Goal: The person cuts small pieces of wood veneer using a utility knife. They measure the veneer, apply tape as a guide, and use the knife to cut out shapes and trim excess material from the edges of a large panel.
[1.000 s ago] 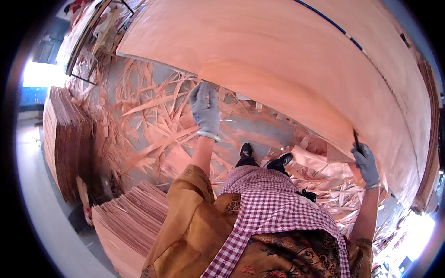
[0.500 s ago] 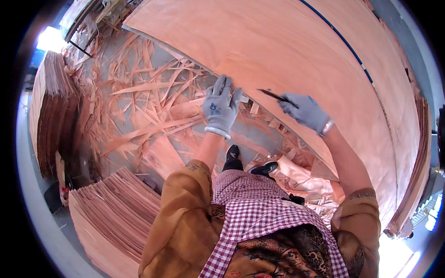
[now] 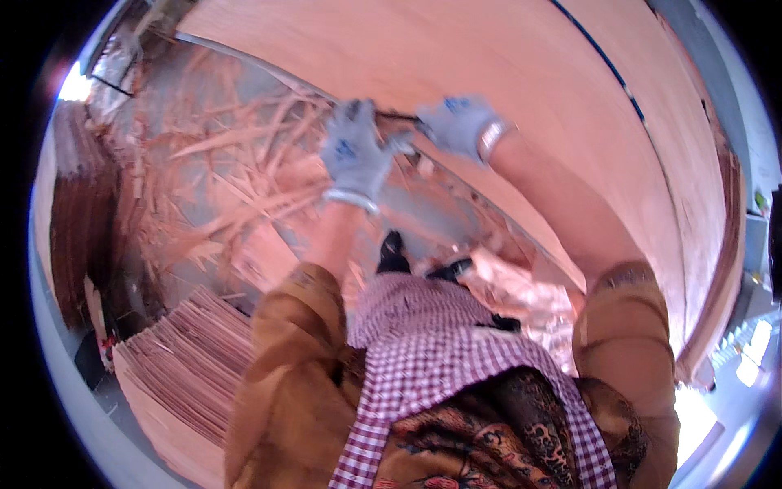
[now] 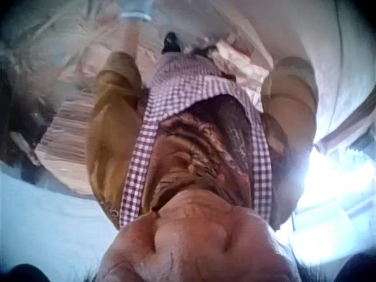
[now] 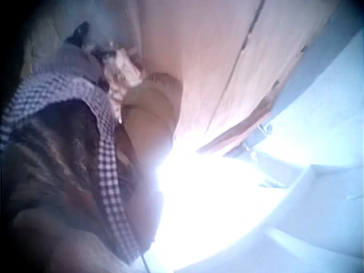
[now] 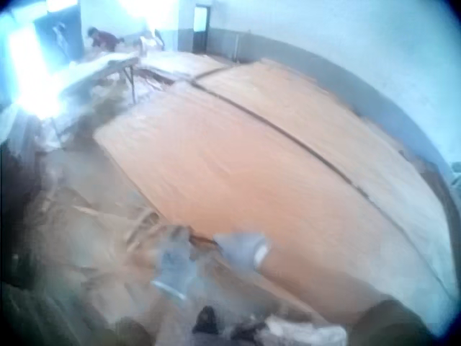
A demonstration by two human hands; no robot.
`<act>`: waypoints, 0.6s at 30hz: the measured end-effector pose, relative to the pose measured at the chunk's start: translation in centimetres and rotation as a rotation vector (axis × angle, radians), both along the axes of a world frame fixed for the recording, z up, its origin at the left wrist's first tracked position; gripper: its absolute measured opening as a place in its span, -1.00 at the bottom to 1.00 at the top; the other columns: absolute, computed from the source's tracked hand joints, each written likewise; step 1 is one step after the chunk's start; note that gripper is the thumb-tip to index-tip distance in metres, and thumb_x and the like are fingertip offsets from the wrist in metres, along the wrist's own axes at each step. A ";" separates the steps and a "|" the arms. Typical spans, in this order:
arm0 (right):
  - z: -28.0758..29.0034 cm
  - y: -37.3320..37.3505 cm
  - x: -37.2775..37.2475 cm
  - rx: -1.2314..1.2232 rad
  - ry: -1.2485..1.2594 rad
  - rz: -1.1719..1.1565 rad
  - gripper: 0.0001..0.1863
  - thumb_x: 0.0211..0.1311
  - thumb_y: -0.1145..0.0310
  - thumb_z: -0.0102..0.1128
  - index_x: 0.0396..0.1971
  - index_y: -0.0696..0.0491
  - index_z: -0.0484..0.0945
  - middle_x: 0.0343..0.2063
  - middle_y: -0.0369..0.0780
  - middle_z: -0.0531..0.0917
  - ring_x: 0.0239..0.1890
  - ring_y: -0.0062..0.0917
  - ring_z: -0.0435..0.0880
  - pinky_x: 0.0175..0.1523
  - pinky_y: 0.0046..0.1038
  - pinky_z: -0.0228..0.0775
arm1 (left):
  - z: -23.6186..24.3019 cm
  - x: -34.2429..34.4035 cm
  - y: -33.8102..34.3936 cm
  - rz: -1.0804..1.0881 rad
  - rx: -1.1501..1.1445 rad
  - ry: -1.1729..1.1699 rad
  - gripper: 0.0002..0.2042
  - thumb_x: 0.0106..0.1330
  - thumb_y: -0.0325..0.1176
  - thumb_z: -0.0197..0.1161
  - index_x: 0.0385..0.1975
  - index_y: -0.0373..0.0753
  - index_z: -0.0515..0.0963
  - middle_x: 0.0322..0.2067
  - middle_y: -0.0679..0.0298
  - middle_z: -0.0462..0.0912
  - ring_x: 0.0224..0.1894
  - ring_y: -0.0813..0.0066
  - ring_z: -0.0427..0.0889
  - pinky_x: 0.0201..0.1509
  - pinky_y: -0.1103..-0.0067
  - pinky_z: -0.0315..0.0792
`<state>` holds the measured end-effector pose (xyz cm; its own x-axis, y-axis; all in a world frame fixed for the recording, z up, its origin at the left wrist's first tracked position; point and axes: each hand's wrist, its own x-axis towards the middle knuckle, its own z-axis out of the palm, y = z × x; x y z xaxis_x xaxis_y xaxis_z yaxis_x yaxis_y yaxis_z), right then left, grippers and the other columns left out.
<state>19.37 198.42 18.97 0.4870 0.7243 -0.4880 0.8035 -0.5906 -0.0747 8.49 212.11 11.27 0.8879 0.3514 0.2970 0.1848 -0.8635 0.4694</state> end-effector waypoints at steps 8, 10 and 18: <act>0.0 -9.5 -0.8 -0.089 0.056 -0.190 -0.72 0.31 0.16 -0.11 -0.13 -0.03 0.47 -0.37 -0.10 0.66 -0.27 -0.19 0.64 -0.16 -0.22 0.42 | -1.1 0.5 0.5 -0.023 -0.016 0.066 -0.34 -0.05 0.16 0.38 -0.02 -0.18 0.48 0.03 0.15 0.41 0.03 0.11 0.43 0.02 0.29 0.40; 0.2 -15.3 -2.3 -0.095 0.054 -0.277 -0.71 0.34 0.12 -0.15 -0.16 -0.01 0.43 -0.40 -0.08 0.65 -0.29 -0.16 0.63 -0.18 -0.19 0.41 | -1.2 0.3 0.9 -0.033 0.039 0.048 -0.33 -0.05 0.15 0.38 -0.02 -0.21 0.48 0.03 0.13 0.41 0.04 0.10 0.43 0.02 0.30 0.40; 0.4 -35.8 -11.8 -0.207 0.074 -0.642 -0.69 0.37 0.08 -0.19 -0.20 0.01 0.40 -0.42 -0.02 0.63 -0.35 -0.11 0.62 -0.21 -0.15 0.40 | -0.3 0.3 0.3 -0.028 0.398 0.103 -0.38 0.09 0.05 0.31 0.06 -0.25 0.40 0.03 0.05 0.41 0.05 0.08 0.44 0.03 0.34 0.41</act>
